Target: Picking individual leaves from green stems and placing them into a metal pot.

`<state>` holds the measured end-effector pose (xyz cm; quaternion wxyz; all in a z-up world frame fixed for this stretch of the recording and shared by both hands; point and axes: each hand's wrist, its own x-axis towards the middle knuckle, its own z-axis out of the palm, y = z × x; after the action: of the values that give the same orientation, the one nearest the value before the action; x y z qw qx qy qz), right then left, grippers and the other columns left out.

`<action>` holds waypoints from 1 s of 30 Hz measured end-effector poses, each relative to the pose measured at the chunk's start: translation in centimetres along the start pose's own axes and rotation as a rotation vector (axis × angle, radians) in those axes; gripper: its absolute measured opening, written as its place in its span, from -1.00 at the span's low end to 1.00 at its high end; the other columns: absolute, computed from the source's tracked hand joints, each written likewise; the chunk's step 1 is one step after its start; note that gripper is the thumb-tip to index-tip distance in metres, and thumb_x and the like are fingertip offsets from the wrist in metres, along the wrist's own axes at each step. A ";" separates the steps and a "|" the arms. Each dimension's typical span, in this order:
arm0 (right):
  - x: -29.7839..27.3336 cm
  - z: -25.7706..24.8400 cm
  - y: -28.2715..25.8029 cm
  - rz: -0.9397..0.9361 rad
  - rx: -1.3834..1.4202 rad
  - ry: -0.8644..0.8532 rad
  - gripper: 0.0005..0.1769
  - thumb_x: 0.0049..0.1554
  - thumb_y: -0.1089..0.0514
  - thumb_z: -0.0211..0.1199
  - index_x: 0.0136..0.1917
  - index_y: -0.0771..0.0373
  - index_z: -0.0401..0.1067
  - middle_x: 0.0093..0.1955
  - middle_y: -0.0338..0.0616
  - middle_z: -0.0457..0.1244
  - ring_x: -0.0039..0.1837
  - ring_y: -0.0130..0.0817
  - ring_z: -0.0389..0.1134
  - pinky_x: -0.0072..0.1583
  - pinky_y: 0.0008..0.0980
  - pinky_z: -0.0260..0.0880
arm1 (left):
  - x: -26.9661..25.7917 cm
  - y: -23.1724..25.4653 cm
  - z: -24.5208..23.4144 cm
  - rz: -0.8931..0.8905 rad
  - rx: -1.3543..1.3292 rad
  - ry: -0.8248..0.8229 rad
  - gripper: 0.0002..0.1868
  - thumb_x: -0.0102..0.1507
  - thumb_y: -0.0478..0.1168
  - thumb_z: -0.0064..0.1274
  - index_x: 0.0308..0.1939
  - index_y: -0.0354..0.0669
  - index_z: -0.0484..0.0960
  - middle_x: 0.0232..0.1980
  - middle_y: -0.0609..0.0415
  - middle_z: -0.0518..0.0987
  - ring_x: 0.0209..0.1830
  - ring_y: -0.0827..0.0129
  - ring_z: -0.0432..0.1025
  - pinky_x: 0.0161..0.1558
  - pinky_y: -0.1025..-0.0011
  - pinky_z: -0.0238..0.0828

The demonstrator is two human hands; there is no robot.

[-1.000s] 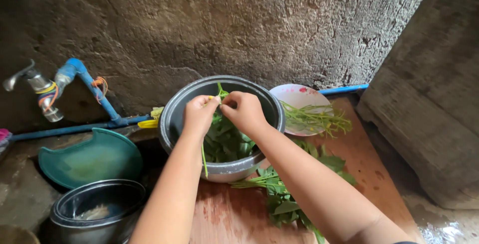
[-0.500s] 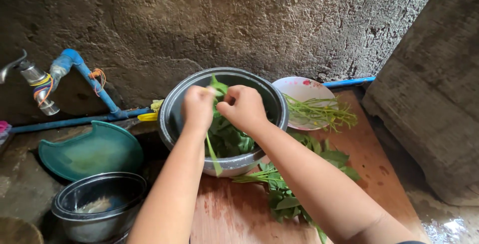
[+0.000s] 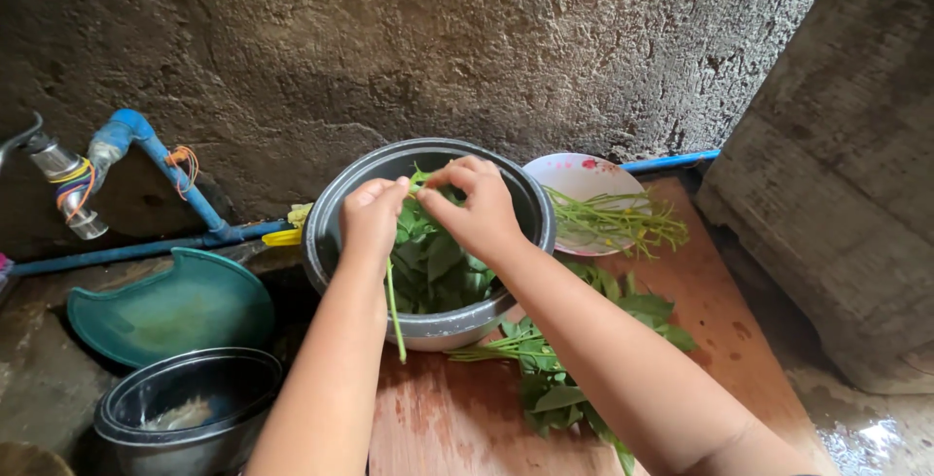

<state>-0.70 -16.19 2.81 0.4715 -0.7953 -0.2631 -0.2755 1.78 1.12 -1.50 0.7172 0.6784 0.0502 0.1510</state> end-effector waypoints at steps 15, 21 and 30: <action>0.0 0.5 -0.2 -0.201 -0.151 0.027 -0.89 0.00 0.18 0.39 -0.19 0.23 0.53 -0.02 -0.11 0.33 0.11 -0.04 0.30 0.13 -0.09 0.28 | 1.5 -2.7 0.3 0.137 0.186 0.050 -0.76 0.28 -0.09 0.17 -0.33 -0.19 0.70 -0.48 0.33 0.53 -0.46 0.66 0.30 -0.38 0.55 0.29; 0.2 0.9 3.0 -0.089 -0.057 0.097 -0.90 -0.02 0.17 0.35 -0.24 0.22 0.51 -0.12 -0.16 0.39 0.03 -0.14 0.40 0.15 -0.19 0.37 | 0.2 -0.6 -0.2 0.195 0.262 0.145 -0.76 0.32 -0.10 0.10 -0.29 -0.15 0.73 -0.50 0.26 0.45 -0.49 0.62 0.28 -0.39 0.54 0.24; 0.4 1.2 4.3 0.372 0.187 -0.106 -0.83 -0.05 0.17 0.29 -0.16 0.26 0.54 -0.35 -0.30 0.31 -0.27 -0.55 0.27 -0.16 -0.44 0.31 | 0.8 -1.0 -0.1 -0.062 -0.009 0.018 -0.82 0.30 -0.20 -0.05 -0.27 -0.17 0.63 -0.47 0.27 0.41 -0.56 0.61 0.23 -0.51 0.57 0.14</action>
<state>2.72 -16.80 -0.02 0.5717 -0.7963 -0.1604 -0.1159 2.65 1.42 -2.43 0.7243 0.6718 0.0769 0.1351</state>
